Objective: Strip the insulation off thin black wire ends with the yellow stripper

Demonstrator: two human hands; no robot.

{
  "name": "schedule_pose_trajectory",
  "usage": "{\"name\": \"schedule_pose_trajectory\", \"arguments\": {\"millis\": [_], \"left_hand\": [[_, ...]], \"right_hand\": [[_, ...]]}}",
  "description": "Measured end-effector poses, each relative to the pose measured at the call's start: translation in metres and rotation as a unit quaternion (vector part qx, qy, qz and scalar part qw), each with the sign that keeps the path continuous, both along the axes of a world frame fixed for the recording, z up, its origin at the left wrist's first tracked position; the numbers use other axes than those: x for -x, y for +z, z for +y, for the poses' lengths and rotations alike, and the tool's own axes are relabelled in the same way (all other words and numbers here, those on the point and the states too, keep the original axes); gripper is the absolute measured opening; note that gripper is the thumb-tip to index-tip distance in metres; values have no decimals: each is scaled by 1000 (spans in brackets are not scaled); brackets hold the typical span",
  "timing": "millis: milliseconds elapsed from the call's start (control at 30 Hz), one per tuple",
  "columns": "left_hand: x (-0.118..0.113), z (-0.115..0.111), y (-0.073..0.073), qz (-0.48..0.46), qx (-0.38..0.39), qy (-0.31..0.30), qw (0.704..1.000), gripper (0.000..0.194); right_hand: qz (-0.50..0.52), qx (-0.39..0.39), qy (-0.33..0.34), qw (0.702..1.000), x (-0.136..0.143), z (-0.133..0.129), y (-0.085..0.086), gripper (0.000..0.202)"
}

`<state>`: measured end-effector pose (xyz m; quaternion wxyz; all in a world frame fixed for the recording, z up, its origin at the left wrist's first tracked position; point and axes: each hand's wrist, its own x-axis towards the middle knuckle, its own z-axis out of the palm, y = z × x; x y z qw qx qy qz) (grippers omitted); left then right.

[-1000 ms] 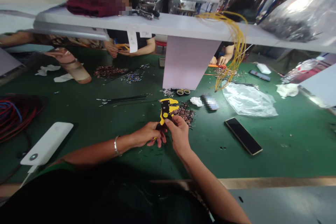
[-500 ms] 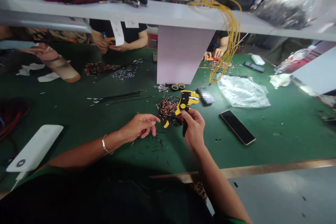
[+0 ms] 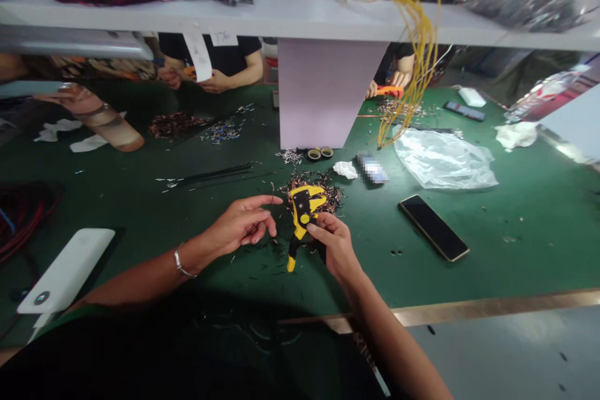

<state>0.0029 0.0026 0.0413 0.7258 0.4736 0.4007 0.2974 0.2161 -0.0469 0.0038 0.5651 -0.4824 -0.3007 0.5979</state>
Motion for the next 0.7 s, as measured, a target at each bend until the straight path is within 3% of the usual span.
{"name": "schedule_pose_trajectory", "arguments": {"millis": [200,433,700], "left_hand": [[0,1,1,-2,8,11,1000,40],[-5,-6,-1,-1,5,23,1000,22],[-6,-11,-4,22,-71,41,996,29]], "right_hand": [[16,13,40,999,5,0,12,28],[-12,-19,107,994,22,8,15,26],[-42,-42,127,990,28,15,15,27]]}}
